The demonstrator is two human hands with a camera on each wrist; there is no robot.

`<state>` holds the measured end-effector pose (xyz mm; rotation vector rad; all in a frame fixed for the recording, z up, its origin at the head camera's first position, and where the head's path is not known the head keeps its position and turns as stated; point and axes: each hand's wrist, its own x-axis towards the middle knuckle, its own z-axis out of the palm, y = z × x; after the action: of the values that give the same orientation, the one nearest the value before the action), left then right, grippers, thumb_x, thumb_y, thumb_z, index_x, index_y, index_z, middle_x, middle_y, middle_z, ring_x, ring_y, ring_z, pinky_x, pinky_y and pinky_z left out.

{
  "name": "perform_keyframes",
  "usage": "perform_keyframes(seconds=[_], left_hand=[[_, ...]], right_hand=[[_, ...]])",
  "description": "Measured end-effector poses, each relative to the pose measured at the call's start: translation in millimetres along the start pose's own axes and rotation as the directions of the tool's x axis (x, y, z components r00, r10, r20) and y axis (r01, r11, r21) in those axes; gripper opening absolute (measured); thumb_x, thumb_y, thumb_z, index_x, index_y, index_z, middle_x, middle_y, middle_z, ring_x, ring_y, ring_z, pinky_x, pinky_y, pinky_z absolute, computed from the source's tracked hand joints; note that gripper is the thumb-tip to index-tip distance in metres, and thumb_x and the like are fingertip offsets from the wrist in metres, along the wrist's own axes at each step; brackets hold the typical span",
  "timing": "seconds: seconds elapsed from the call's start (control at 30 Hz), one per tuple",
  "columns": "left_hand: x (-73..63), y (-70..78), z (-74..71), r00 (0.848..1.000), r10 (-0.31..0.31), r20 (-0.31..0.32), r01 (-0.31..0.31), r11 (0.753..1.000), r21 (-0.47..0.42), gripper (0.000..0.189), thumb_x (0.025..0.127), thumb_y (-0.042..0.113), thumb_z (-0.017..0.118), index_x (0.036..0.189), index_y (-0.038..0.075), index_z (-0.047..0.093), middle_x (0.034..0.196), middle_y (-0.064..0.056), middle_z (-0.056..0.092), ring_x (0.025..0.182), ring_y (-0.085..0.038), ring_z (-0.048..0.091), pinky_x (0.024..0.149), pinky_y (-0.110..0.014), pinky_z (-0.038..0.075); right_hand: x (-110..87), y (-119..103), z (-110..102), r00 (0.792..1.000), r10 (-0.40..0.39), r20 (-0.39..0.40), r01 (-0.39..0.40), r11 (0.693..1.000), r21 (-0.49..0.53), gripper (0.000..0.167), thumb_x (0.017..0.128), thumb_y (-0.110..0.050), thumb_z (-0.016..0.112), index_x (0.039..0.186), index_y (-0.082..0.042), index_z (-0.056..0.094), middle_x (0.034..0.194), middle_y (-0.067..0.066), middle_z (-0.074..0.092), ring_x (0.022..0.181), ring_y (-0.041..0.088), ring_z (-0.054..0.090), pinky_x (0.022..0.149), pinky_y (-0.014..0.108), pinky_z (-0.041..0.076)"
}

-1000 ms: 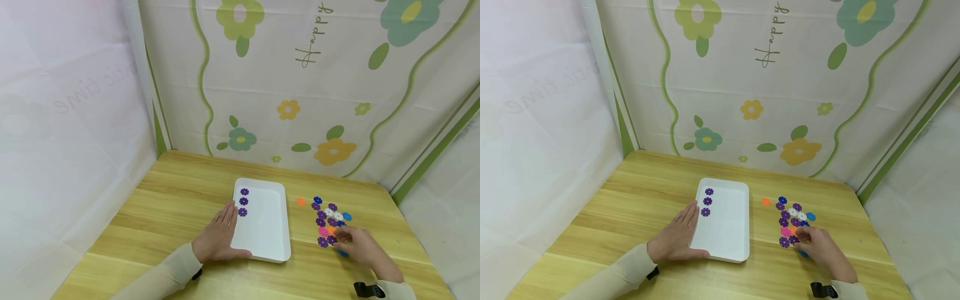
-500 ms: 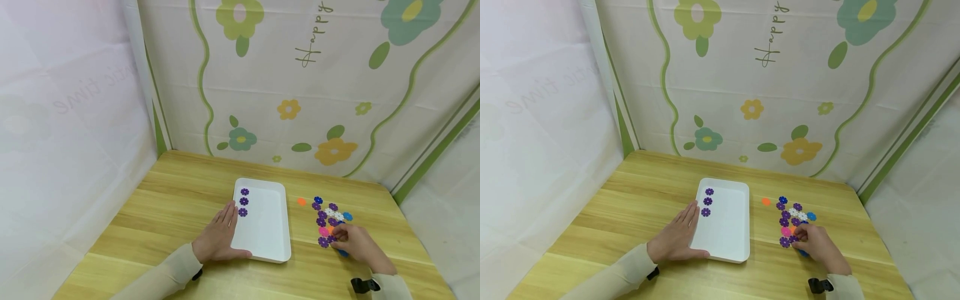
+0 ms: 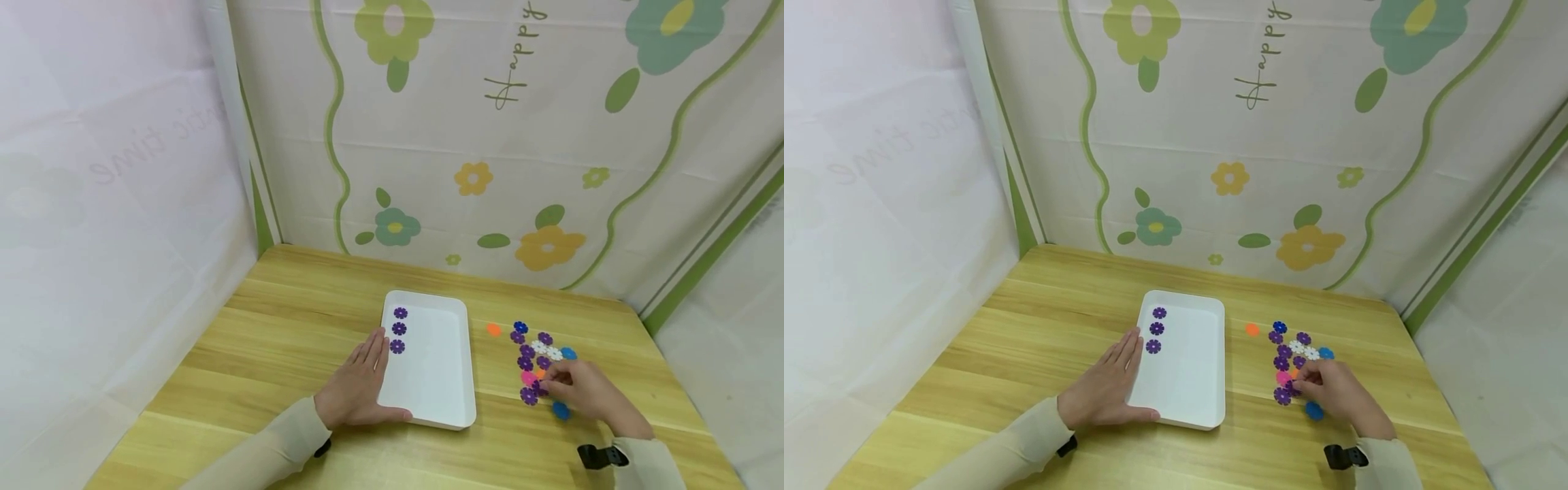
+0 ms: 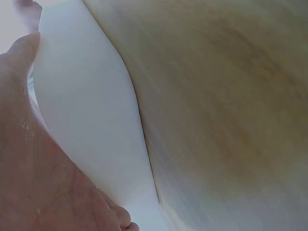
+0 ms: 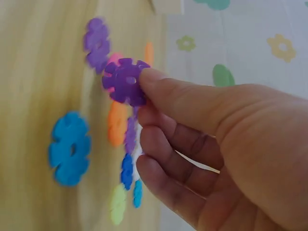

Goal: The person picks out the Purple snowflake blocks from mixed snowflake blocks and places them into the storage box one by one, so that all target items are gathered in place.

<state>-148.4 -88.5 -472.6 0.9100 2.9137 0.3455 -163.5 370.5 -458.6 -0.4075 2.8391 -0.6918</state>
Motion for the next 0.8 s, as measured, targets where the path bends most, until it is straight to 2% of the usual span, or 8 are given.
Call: perform_keyframes(seconds=[0.13,0.37,0.47,0.67,0.8], left_hand=[[0.9,-2.0,4.9,1.000,0.005,-0.017,-0.005,1.000,-0.009,0.131,0.086,0.089,0.054,0.164,-0.011,0.020,0.174,-0.031,0.013,0.164,-0.044,0.016,0.130,-0.055,0.029],[2.6,-6.7,17.4,0.999,0.013,-0.052,-0.013,1.000,0.009,0.134,0.084,0.097,0.042,0.164,-0.009,0.021,0.175,-0.029,0.013,0.165,-0.041,0.015,0.131,-0.055,0.028],[1.9,-6.5,16.0,0.999,0.017,-0.050,-0.017,1.000,0.004,0.134,0.084,0.096,0.043,0.164,-0.010,0.021,0.174,-0.030,0.014,0.164,-0.043,0.017,0.130,-0.056,0.029],[0.4,-2.6,6.4,1.000,0.000,-0.007,0.000,1.000,0.002,0.131,0.086,0.090,0.052,0.164,-0.010,0.020,0.175,-0.029,0.013,0.164,-0.042,0.015,0.131,-0.054,0.028],[0.1,-0.7,2.4,1.000,-0.007,0.010,0.007,1.000,0.013,0.131,0.086,0.090,0.052,0.165,-0.009,0.019,0.175,-0.029,0.012,0.164,-0.041,0.015,0.131,-0.052,0.028]], right_hand=[[7.0,-11,-6,0.999,-0.048,0.002,0.048,0.999,0.021,0.013,0.103,-0.025,0.070,0.092,-0.020,0.075,0.083,-0.004,0.071,0.070,0.001,0.057,0.063,0.022,0.051],[23.1,-40,-10,0.992,-0.123,0.016,0.122,0.991,0.056,0.011,0.104,-0.025,0.068,0.097,-0.022,0.077,0.087,-0.002,0.074,0.072,0.010,0.064,0.065,0.022,0.053],[32.3,-53,-9,0.987,-0.157,0.025,0.155,0.986,0.067,0.012,0.104,-0.025,0.068,0.098,-0.022,0.078,0.087,-0.002,0.075,0.071,0.011,0.063,0.063,0.022,0.053],[52.0,-80,-10,0.978,-0.204,0.043,0.200,0.977,0.073,0.012,0.104,-0.026,0.069,0.096,-0.023,0.078,0.087,-0.008,0.073,0.070,0.002,0.057,0.063,0.022,0.051],[65.7,-98,-9,0.973,-0.220,0.067,0.213,0.972,0.100,0.012,0.104,-0.024,0.069,0.097,-0.020,0.078,0.085,-0.010,0.072,0.069,0.004,0.056,0.063,0.023,0.051]])
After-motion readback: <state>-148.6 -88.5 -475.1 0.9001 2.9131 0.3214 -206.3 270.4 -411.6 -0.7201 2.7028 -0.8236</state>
